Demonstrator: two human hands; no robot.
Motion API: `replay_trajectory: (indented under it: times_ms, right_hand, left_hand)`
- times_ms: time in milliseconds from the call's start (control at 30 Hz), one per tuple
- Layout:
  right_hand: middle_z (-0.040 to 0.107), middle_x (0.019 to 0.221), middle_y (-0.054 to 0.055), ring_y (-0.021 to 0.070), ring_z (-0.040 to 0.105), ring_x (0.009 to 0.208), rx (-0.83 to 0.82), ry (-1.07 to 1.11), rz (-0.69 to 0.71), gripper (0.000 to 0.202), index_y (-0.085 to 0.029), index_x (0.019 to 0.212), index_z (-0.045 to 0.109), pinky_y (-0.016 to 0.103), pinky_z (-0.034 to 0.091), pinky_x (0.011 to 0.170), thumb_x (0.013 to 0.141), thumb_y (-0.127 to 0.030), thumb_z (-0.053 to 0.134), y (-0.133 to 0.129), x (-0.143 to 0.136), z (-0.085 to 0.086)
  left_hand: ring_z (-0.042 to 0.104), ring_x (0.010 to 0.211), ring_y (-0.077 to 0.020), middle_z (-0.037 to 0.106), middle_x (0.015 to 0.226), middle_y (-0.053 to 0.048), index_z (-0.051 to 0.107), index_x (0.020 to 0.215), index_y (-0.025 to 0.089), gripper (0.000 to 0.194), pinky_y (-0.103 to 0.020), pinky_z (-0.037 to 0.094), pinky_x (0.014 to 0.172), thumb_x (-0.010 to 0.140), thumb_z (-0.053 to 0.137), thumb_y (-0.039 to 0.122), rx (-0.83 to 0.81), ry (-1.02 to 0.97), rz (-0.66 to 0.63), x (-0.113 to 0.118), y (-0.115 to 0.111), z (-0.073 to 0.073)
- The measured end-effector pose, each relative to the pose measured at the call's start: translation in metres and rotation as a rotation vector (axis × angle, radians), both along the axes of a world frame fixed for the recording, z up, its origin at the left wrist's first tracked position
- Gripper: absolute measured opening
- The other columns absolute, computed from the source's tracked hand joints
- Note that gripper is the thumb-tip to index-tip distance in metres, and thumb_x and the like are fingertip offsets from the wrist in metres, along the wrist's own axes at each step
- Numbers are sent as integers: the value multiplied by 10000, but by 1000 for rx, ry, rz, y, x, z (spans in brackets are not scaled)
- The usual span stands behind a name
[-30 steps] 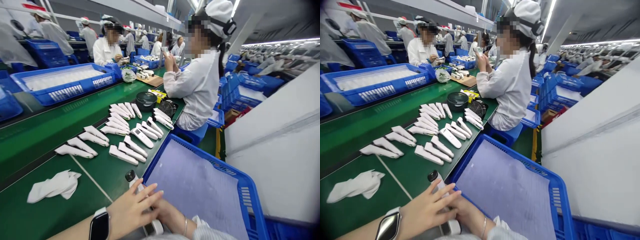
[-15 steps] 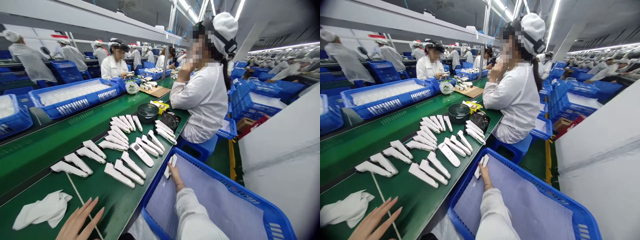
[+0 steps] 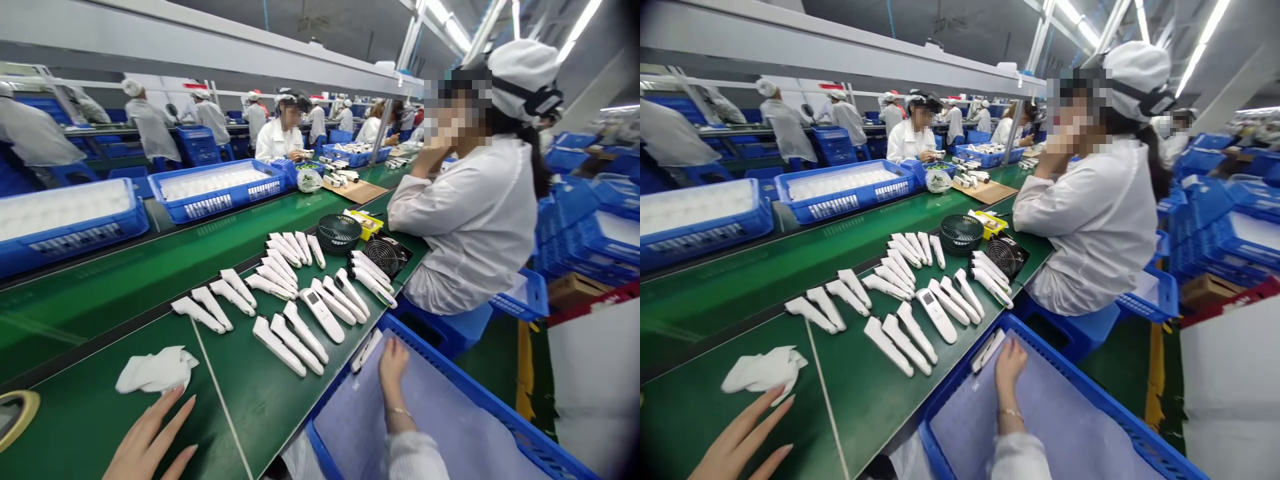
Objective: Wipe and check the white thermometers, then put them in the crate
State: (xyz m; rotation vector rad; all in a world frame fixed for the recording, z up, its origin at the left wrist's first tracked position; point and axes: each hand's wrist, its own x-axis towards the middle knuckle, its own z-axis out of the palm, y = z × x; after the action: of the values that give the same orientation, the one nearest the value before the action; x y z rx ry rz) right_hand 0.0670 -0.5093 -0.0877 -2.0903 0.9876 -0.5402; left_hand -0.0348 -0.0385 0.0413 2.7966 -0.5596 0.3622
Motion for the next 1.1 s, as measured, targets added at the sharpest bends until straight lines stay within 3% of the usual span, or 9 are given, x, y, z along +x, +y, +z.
replay_trajectory:
  times_ms: [100, 233, 300, 433, 600, 700, 833, 967, 1100]
  right_hand:
    - [495, 1209, 211, 277, 473, 1124, -70, -208, 133, 549, -72, 1210, 465, 431, 395, 925, 908, -461, 221, 34, -20, 47]
    - [589, 1113, 119, 279, 533, 1052, -188, -327, 1051, 331, -229, 1111, 603, 439, 437, 896, 805, -344, 552, 120, -41, 100]
    - [506, 1269, 139, 325, 492, 1120, -303, -211, 1224, 453, -247, 1226, 545, 496, 430, 903, 776, -271, 585, 155, -38, 115]
    - [486, 1289, 150, 349, 543, 1054, -239, -9, 1190, 551, -251, 1303, 477, 536, 453, 852, 759, -240, 568, 182, -22, 123]
    - [519, 1288, 124, 267, 520, 1160, 613, -41, 1205, 661, -212, 1419, 240, 460, 407, 978, 828, -319, 517, 216, -49, 115]
    - [338, 1449, 99, 256, 363, 1305, 741, -67, 1272, 759, -245, 1434, 185, 454, 296, 1071, 793, -288, 588, 256, -84, 115]
    - [151, 1521, 68, 264, 221, 1370, 794, -21, 1480, 952, -286, 1449, 75, 470, 249, 1094, 724, -261, 691, 289, -108, 125]
    - [261, 1490, 28, 240, 298, 1342, 1062, -77, 1560, 809, -346, 1428, 174, 432, 316, 1073, 779, -267, 651, 296, -104, 143]
    - [293, 1477, -3, 236, 330, 1327, 1062, -143, 1614, 767, -383, 1408, 216, 413, 358, 1054, 790, -222, 641, 307, -105, 159]
  left_hand:
    - [476, 1210, -302, 385, 1423, -49, 230, 1404, 374, 645, -432, 525, 872, 831, 520, 310, 14, 63, 73, -8, -4, -1]
    - [460, 1228, -279, 399, 1416, -55, 309, 1380, 352, 585, -379, 521, 875, 836, 523, 334, -37, 114, 62, -15, -20, 2]
    - [442, 1244, -276, 406, 1412, -54, 345, 1364, 350, 554, -388, 497, 906, 839, 522, 336, -88, 160, 41, -17, -27, 7]
    - [374, 1291, -290, 375, 1431, -60, 428, 1315, 356, 479, -455, 414, 989, 844, 515, 363, -390, 363, 69, -24, -36, 8]
    - [477, 1210, -285, 438, 1368, -161, 364, 1360, 254, 598, -470, 379, 1018, 825, 522, 471, -1457, 736, 182, -29, -67, 2]
    - [448, 1232, -264, 444, 1366, -128, 314, 1372, 258, 653, -424, 362, 1034, 801, 588, 416, -1897, 614, 263, -22, -82, 14]
    - [592, 1004, -228, 608, 1126, -77, 445, 1241, 238, 569, -364, 468, 883, 725, 687, 248, -1977, 496, 410, -20, -64, 40]
    - [591, 1016, -239, 630, 1085, -73, 486, 1155, 231, 561, -375, 457, 885, 656, 728, 145, -2038, 488, 254, -39, -30, 60]
    - [554, 1090, -277, 591, 1183, -99, 471, 1211, 232, 589, -400, 442, 909, 682, 729, 263, -2080, 467, 106, -59, -17, 73]
